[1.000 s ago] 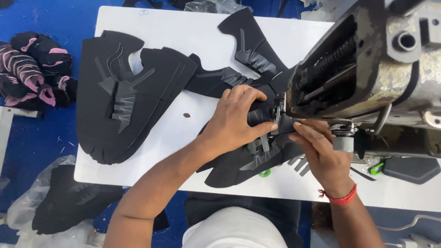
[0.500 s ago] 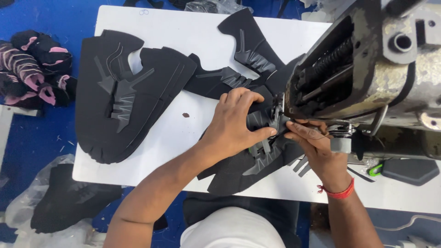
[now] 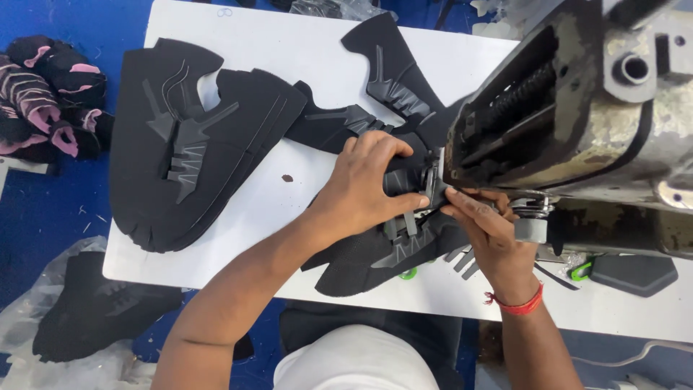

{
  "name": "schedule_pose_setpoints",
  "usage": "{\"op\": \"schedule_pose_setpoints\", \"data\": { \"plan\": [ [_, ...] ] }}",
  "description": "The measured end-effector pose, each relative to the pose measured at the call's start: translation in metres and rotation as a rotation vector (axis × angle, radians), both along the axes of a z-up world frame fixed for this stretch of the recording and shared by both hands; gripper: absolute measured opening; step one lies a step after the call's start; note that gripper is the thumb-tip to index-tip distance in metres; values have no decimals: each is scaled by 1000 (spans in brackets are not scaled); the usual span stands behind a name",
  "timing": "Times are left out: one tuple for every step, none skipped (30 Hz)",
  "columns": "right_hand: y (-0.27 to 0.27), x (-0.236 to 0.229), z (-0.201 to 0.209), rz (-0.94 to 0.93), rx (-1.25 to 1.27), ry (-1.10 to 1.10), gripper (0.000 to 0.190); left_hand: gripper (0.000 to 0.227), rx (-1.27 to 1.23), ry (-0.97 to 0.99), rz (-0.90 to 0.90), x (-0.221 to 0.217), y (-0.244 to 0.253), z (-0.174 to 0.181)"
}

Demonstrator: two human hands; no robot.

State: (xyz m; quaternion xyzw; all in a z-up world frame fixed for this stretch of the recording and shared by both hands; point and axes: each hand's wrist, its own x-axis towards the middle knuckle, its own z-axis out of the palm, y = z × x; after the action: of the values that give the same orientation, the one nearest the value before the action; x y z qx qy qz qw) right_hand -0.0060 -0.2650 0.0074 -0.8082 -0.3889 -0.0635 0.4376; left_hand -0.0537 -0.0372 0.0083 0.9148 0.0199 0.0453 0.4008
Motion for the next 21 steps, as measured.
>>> {"op": "schedule_pose_setpoints", "data": {
  "plan": [
    [0, 2, 0, -4, 1, -1, 33, 69, 1, -1, -4, 2, 0, 0],
    [-1, 2, -1, -12, -11, -7, 31, 69, 1, 12, -2, 3, 1, 0],
    [-1, 3, -2, -21, -22, -12, 29, 69, 1, 25, -1, 5, 1, -1],
    [-3, 3, -4, -22, -21, -13, 29, 69, 1, 24, -2, 6, 2, -1],
    [-4, 4, -5, -35, -55, -34, 26, 70, 7, 12, -5, 7, 3, -2],
    [-5, 4, -7, -49, -88, -56, 24, 71, 14, -1, -8, 8, 4, -2],
    [-4, 5, -6, -51, -87, -59, 24, 71, 16, -5, -9, 11, 6, -2],
    [-3, 4, -6, -59, -81, -34, 23, 73, 6, 4, -22, 12, 7, -2],
    [-3, 3, -5, -68, -74, -9, 21, 74, -3, 12, -34, 13, 8, -2],
    [-2, 3, -4, -68, -72, -11, 21, 74, -1, 11, -34, 15, 9, -1],
    [-1, 2, -2, -76, -54, 20, 20, 75, -9, 40, -44, 17, 10, 0],
    [0, 2, -1, -85, -36, 50, 19, 76, -18, 69, -55, 18, 11, 1],
    [0, 2, -2, -85, -35, 49, 19, 76, -17, 68, -56, 19, 11, 0],
    [0, 1, -2, -86, -35, 51, 18, 77, -20, 81, -63, 20, 12, 0],
    [0, 1, -3, -87, -35, 52, 18, 77, -22, 94, -69, 21, 13, -1],
    [0, 1, -4, -87, -34, 51, 18, 77, -22, 93, -69, 21, 13, -2],
    [0, 1, -5, -90, -27, 55, 17, 77, -23, 86, -74, 22, 13, -4],
    [0, 1, -5, -91, -21, 59, 17, 77, -24, 78, -77, 22, 14, -5],
    [1, 2, -7, -89, -20, 57, 17, 77, -24, 77, -75, 21, 14, -5],
    [0, 2, -8, -94, -20, 74, 17, 76, -18, 64, -75, 21, 14, -6],
    [0, 2, -9, -98, -20, 92, 17, 76, -12, 51, -75, 20, 13, -6]
  ]
}}
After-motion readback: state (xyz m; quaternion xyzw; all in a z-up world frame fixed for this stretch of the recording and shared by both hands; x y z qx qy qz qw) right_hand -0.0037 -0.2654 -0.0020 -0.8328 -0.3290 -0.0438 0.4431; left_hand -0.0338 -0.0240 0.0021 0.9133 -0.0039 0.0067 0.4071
